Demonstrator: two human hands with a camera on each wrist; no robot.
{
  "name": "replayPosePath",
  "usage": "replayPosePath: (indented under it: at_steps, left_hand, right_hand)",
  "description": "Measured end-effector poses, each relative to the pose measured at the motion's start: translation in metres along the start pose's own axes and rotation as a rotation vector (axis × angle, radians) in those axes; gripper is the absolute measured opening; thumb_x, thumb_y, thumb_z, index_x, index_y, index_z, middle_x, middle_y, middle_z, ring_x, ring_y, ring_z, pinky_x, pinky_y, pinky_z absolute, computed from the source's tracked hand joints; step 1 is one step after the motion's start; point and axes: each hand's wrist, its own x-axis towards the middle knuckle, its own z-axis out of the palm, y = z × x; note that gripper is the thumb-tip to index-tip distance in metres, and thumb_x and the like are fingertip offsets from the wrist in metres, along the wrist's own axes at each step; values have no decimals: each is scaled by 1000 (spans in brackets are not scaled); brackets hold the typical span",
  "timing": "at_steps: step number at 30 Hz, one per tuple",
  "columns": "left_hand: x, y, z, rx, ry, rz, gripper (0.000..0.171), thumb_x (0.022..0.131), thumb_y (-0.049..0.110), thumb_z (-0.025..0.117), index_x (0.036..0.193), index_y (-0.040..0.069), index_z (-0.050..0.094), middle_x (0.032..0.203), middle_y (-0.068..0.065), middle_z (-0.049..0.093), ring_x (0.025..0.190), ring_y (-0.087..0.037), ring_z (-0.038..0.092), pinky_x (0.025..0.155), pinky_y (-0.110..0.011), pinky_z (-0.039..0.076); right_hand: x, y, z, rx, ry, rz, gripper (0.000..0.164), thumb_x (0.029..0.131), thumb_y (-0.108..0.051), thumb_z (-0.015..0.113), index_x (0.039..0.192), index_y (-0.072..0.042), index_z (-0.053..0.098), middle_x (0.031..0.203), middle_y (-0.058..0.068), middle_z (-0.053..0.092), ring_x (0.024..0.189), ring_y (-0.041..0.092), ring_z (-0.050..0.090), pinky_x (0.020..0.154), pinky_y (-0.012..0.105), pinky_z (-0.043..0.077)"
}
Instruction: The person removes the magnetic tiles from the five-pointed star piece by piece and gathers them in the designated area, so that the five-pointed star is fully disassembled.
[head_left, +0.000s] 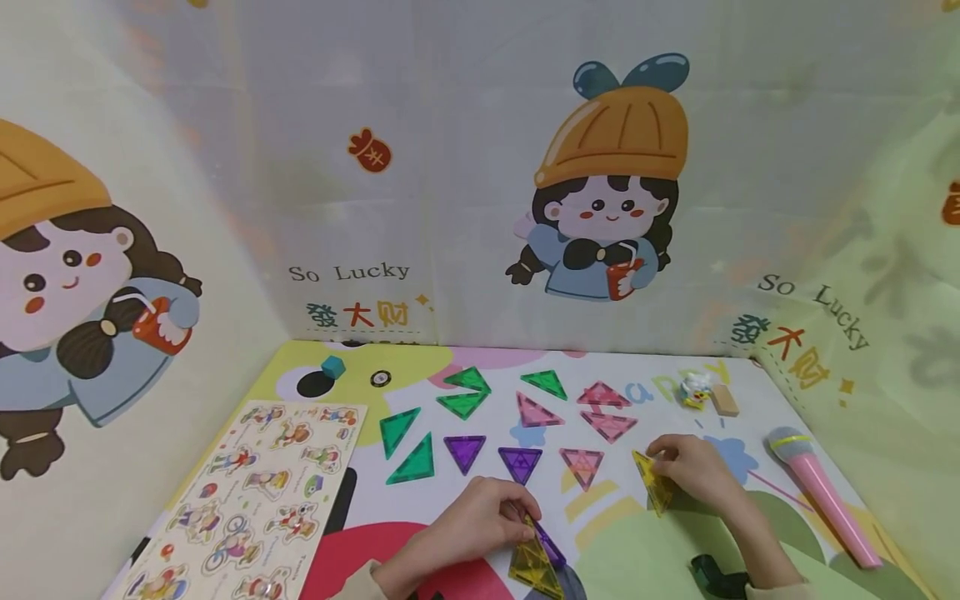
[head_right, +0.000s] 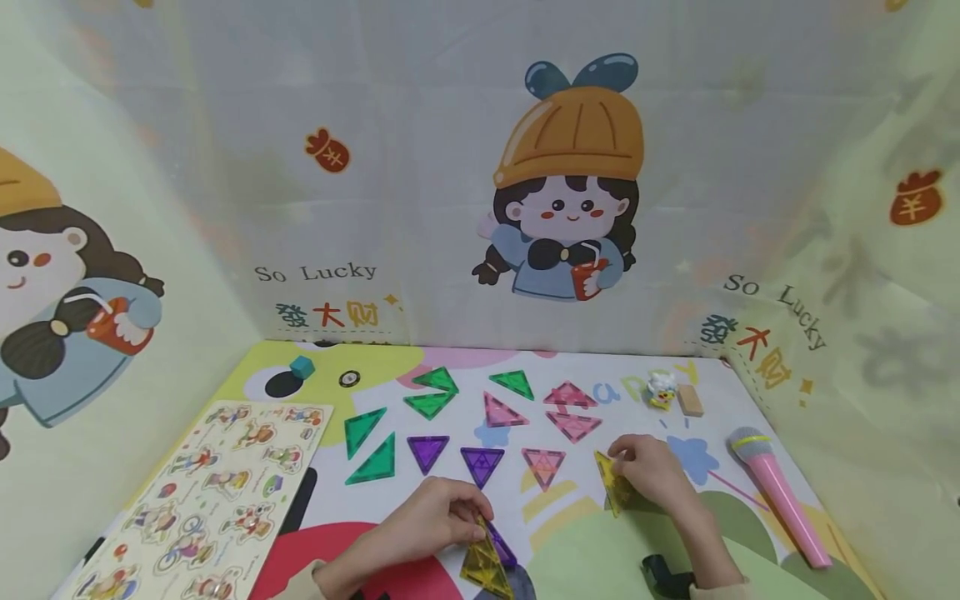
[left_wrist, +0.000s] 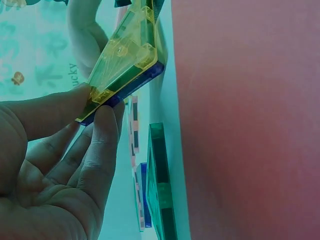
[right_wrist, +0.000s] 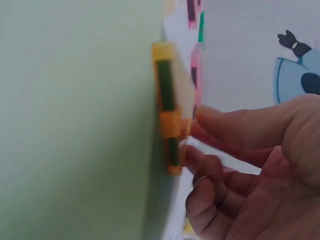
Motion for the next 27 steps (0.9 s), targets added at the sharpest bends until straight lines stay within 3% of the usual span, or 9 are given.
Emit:
replayPosePath:
  at_steps: [3, 5, 7, 10, 12, 14, 18, 22, 27]
  left_hand:
    - [0, -1, 0, -12, 18, 8, 9, 84, 14, 79, 93, 15, 75, 75, 11, 67, 69, -2, 61, 66, -18, 49]
    - [0, -1, -1, -19, 37, 14, 9, 83, 15, 79, 91, 16, 75, 75, 11, 67, 68, -2, 61, 65, -19, 50]
    - [0, -1, -1, -29, 61, 21, 9, 83, 15, 80, 90, 17, 75, 75, 11, 67, 69, -3, 61, 63, -19, 50]
    - [1, -1, -3, -43, 94, 23, 10, 82, 15, 80, 88, 20, 74, 76, 11, 67, 69, -3, 61, 62, -19, 50]
    - [2, -1, -3, -48, 114, 22, 10, 82, 17, 81, 88, 21, 74, 76, 11, 67, 69, -3, 61, 62, -19, 50]
    - [2, -1, -4, -53, 129, 16, 10, 82, 18, 81, 89, 21, 74, 77, 11, 67, 70, -4, 61, 62, -19, 50]
    - [2, -2, -5, -72, 156, 9, 10, 82, 17, 81, 89, 21, 74, 81, 10, 69, 72, -5, 63, 64, -18, 51]
    - [2, -2, -6, -107, 191, 19, 12, 82, 17, 81, 89, 20, 72, 85, 9, 69, 74, -5, 66, 65, -19, 53]
    - [2, -1, -6, -123, 239, 18, 13, 81, 20, 82, 87, 20, 71, 84, 8, 70, 74, -6, 67, 64, -19, 53]
  right_hand:
    - [-3, -10, 3, -4, 7, 1, 18, 90, -14, 68, 106, -5, 71, 86, 3, 67, 71, 14, 55, 63, 32, 44]
    - [-7, -21, 6, 30, -30, -49, 16, 91, -16, 68, 104, -7, 71, 87, 3, 66, 70, 13, 53, 61, 30, 44]
    - [-12, -36, 12, 96, -115, -129, 14, 93, -19, 67, 101, -8, 71, 88, 3, 67, 71, 10, 55, 61, 27, 44]
    - [-18, -57, 28, 239, -315, -270, 14, 93, -20, 67, 98, -8, 72, 89, 3, 70, 73, 5, 56, 63, 23, 46]
    - [-22, -68, 41, 298, -431, -332, 13, 92, -22, 68, 95, -10, 72, 87, 0, 70, 73, 2, 56, 63, 22, 46]
    - [-23, -76, 52, 325, -489, -360, 12, 90, -23, 70, 91, -12, 72, 82, -5, 69, 70, 0, 54, 63, 20, 45]
    - [-25, -81, 63, 322, -484, -331, 9, 88, -22, 73, 85, -14, 71, 75, -9, 66, 65, -1, 53, 60, 20, 45]
    - [-26, -79, 68, 355, -505, -278, 10, 88, -19, 73, 84, -10, 71, 72, -8, 62, 61, 0, 49, 56, 18, 41]
    - [-26, -79, 70, 411, -517, -272, 15, 88, -19, 72, 80, -7, 72, 66, -6, 59, 57, 1, 47, 51, 17, 39]
